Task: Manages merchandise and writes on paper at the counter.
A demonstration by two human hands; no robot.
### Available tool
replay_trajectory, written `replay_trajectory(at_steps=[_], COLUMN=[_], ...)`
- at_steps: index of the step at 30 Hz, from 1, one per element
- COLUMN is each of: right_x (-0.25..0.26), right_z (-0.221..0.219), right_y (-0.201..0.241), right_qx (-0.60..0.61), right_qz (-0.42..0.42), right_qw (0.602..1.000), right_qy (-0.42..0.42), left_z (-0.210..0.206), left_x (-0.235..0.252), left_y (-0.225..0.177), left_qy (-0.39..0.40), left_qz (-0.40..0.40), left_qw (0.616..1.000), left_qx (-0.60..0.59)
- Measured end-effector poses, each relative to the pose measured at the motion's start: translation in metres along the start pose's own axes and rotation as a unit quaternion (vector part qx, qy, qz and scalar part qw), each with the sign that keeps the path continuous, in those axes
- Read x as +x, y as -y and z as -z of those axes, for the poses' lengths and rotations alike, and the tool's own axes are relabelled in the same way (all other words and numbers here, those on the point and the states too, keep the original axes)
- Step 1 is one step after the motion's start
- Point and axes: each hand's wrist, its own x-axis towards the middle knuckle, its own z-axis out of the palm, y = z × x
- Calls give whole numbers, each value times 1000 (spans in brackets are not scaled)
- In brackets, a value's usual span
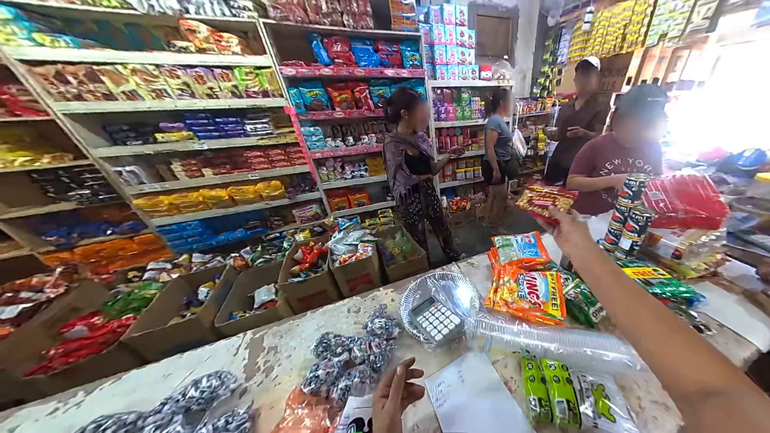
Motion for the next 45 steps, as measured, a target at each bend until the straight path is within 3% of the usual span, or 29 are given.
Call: replay_trajectory(at_steps=[4,10,17,30,38,42,45], right_x=[55,97,133,170,166,165,156], right_z=[11,26,36,57,40,33,21], right_y=[17,18,15,-16,-32,-36,-32], right_qx=[36,-111,-237,-266,-256,-265,-281], right_qz=[-4,18,33,37,33,58,57], right_qw=[994,981,957,952,958,958,957], right_qy=[-98,-158,-162,-149,-123,-91,-48], left_z=[-4,-5,-5,-4,3,7,5], left_x=[-3,-5,-7,4,10,12,15], left_y=[-1,-1,-3,5,20,24,13], left_qy=[1,-19,-49,-90,-82,-24,63], left_qz=[-2,-2,27,61,33,-34,-50], left_qw=[1000,999,998,994,995,981,937], left_qx=[29,36,22,26,55,187,339])
